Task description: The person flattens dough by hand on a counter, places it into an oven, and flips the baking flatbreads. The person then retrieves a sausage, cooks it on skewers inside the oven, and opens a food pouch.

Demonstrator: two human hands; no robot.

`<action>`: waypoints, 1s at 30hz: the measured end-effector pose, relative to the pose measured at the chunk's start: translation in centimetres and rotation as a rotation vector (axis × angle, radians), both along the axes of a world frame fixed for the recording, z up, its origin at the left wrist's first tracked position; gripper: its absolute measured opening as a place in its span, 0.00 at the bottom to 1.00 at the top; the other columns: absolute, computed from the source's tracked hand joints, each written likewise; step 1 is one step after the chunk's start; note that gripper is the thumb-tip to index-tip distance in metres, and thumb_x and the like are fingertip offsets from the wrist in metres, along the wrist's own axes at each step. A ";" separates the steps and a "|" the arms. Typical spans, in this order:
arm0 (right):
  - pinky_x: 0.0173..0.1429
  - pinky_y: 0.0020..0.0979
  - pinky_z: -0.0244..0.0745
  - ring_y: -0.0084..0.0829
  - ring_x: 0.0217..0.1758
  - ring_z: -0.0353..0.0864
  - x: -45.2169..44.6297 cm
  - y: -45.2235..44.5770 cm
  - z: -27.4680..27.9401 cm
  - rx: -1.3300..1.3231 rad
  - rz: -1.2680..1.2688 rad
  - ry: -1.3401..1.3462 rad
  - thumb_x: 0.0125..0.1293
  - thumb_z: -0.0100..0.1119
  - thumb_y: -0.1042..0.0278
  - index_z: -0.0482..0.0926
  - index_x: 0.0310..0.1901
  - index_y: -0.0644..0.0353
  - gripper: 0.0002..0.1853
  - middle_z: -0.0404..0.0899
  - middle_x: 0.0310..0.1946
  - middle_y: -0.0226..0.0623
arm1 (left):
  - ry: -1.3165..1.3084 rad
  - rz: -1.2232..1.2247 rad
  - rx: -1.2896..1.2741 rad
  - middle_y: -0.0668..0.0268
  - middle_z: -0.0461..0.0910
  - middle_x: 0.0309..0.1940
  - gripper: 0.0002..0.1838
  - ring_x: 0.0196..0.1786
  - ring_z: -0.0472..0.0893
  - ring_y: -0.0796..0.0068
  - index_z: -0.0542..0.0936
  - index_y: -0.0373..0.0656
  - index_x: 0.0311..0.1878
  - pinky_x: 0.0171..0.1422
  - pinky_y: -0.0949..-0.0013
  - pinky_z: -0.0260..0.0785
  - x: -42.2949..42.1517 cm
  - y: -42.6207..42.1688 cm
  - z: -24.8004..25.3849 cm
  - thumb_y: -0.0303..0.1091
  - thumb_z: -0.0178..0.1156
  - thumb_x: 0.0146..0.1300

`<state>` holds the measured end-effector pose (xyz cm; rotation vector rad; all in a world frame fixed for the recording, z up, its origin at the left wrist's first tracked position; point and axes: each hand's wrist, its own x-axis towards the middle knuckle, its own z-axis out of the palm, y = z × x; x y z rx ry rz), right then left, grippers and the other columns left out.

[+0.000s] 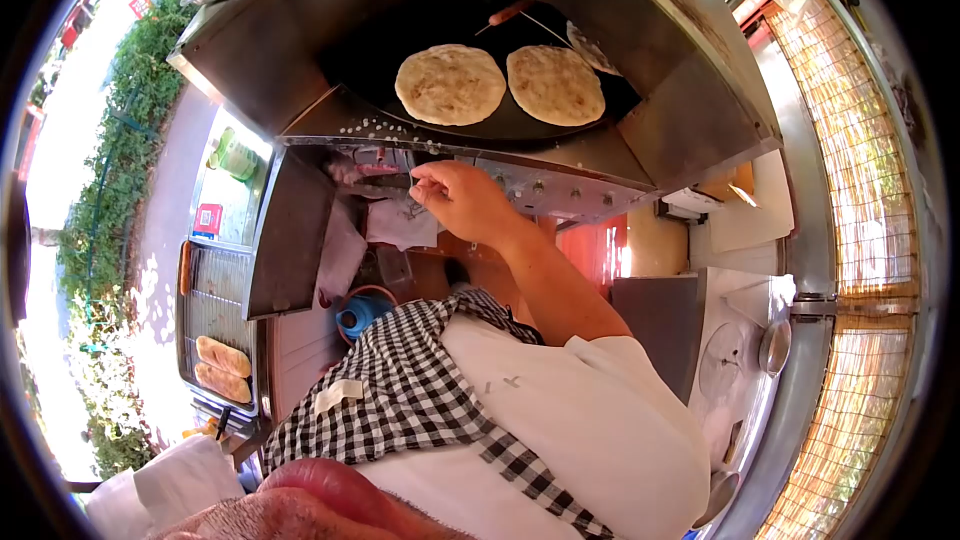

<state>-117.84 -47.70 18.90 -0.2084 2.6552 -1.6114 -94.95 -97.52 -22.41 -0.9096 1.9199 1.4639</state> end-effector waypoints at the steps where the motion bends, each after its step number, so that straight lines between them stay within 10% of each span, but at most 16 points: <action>1: 0.58 0.33 0.81 0.32 0.51 0.87 0.4 -0.3 0.0 0.021 0.003 -0.007 0.72 0.66 0.63 0.82 0.57 0.64 0.18 0.87 0.47 0.43 | 0.014 0.027 0.013 0.67 0.82 0.23 0.09 0.23 0.79 0.75 0.85 0.38 0.36 0.28 0.68 0.69 0.2 0.3 0.6 0.35 0.62 0.64; 5: 0.56 0.33 0.81 0.33 0.50 0.87 1.8 -1.2 -0.4 0.035 0.031 -0.009 0.72 0.66 0.63 0.83 0.56 0.64 0.17 0.87 0.46 0.42 | 0.034 0.067 0.118 0.66 0.81 0.22 0.10 0.23 0.79 0.74 0.85 0.37 0.36 0.27 0.69 0.68 0.9 -0.4 0.1 0.34 0.61 0.66; 8: 0.56 0.33 0.82 0.32 0.50 0.87 2.5 -1.6 -0.7 0.050 0.043 -0.013 0.72 0.66 0.63 0.83 0.56 0.64 0.16 0.87 0.46 0.42 | 0.930 -0.818 -0.294 0.65 0.81 0.22 0.10 0.23 0.79 0.73 0.85 0.37 0.36 0.26 0.68 0.69 1.9 -2.7 -1.9 0.35 0.61 0.67; 11: 0.54 0.34 0.81 0.35 0.49 0.87 2.8 -1.6 -1.0 0.026 0.046 -0.019 0.72 0.66 0.62 0.83 0.54 0.65 0.16 0.87 0.45 0.44 | -0.069 0.036 0.009 0.64 0.82 0.24 0.12 0.24 0.80 0.73 0.86 0.35 0.40 0.27 0.66 0.71 0.9 -0.5 3.3 0.36 0.63 0.67; 17: 0.57 0.33 0.81 0.32 0.50 0.87 1.8 -1.2 -0.7 0.005 0.087 -0.013 0.73 0.66 0.64 0.83 0.56 0.63 0.16 0.87 0.46 0.43 | 0.006 0.020 -0.302 0.64 0.84 0.25 0.19 0.26 0.82 0.74 0.87 0.32 0.49 0.30 0.67 0.74 1.0 -0.3 1.4 0.39 0.66 0.64; 25: 0.55 0.34 0.81 0.33 0.50 0.87 0.3 1.7 -1.0 0.021 0.153 -0.003 0.72 0.66 0.63 0.83 0.56 0.64 0.16 0.87 0.46 0.43 | 0.063 0.121 -0.081 0.64 0.86 0.30 0.17 0.29 0.83 0.75 0.86 0.30 0.48 0.34 0.70 0.75 0.6 3.1 0.2 0.34 0.65 0.61; 30: 0.54 0.34 0.81 0.33 0.49 0.87 0.0 2.9 -1.9 0.020 0.192 -0.072 0.72 0.66 0.62 0.83 0.55 0.64 0.17 0.87 0.46 0.43 | 0.118 0.204 -0.090 0.65 0.84 0.28 0.14 0.26 0.81 0.75 0.86 0.31 0.46 0.30 0.70 0.72 -1.7 9.9 10.0 0.30 0.64 0.61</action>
